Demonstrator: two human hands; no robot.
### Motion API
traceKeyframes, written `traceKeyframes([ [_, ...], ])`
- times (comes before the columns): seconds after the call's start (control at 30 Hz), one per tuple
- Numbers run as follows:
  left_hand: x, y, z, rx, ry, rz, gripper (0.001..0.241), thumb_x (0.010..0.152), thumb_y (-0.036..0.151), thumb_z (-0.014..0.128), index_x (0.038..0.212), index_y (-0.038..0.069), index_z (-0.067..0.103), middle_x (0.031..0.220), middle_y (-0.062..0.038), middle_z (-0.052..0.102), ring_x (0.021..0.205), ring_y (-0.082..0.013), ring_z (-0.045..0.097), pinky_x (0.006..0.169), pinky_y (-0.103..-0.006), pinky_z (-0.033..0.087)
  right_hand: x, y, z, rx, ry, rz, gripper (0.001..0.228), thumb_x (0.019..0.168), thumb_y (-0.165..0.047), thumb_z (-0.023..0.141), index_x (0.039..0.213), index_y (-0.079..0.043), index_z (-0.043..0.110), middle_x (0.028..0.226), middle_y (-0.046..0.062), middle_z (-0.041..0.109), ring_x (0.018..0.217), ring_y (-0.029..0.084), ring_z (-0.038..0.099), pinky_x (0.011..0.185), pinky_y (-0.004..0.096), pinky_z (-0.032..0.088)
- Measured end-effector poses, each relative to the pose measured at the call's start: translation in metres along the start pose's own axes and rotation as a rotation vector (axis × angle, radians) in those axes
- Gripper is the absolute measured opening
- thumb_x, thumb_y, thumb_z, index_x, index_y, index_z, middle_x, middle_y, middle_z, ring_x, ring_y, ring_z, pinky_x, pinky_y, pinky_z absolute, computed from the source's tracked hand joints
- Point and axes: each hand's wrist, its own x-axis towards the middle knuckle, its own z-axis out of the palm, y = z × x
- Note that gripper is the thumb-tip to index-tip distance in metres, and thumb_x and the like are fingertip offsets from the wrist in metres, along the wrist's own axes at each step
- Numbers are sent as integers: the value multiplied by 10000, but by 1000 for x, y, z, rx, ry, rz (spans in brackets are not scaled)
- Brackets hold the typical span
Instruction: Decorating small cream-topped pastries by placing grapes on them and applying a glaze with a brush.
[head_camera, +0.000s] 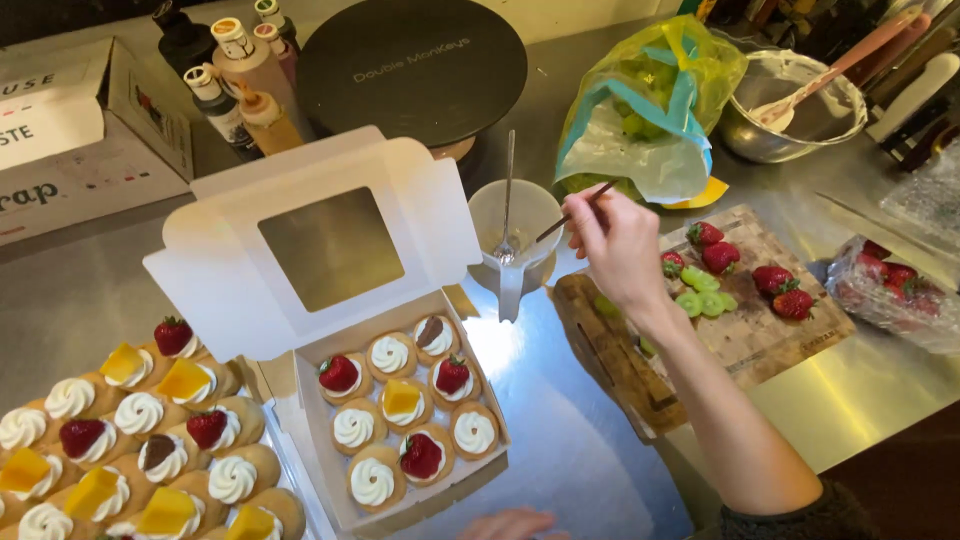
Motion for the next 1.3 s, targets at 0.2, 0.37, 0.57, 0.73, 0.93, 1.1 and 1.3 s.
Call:
traceKeyframes([
  [0.2,-43,-17,-9,845,1359,81,316,888,372,787,1176,249,741,1190,34,698,1077,-229,621,1005,-393,438,-39,2,-26,210,199,-27,298,1137,-164,532,1015,52,695,824,143,710,640,191,709,581,294,642],
  [0.37,-50,-22,-10,741,1222,108,342,885,246,746,1217,188,690,1159,-23,651,1065,-264,577,958,-437,446,-83,-1,-52,681,477,169,293,1125,-250,469,1097,-10,635,899,99,687,770,167,716,707,249,647],
  [0.57,-45,-20,-17,662,1053,47,281,897,81,681,1162,165,649,1175,-50,640,1104,-280,547,880,-428,498,-192,13,-89,1235,846,470,210,1067,-262,599,1106,-74,685,976,70,730,863,120,697,705,179,561],
  [0.73,-54,-16,-12,565,919,34,247,932,51,625,1159,150,635,1156,-48,623,1069,-243,535,859,-392,497,-270,32,-92,1235,967,485,238,1097,-308,568,1157,-99,667,952,31,675,829,84,634,634,161,487],
  [0.93,-55,-44,12,692,926,115,285,919,120,687,1199,157,643,1186,-72,638,1098,-230,571,862,-368,533,-311,41,-102,1305,1013,514,245,1103,-317,551,1171,-96,632,975,37,631,839,103,595,633,164,473],
  [1.1,-64,-88,49,580,887,109,316,847,223,758,1154,271,701,1180,2,645,1113,-240,567,889,-385,469,-332,62,-113,1476,1038,431,193,1109,-301,582,1070,-114,610,916,28,548,801,101,524,642,168,447],
  [1.3,-53,-131,73,627,1292,37,287,695,250,910,953,334,818,1045,119,720,983,-143,647,903,-337,478,-329,80,-113,1504,1088,444,188,1121,-320,557,1059,-146,591,904,4,507,768,86,459,638,176,387],
])
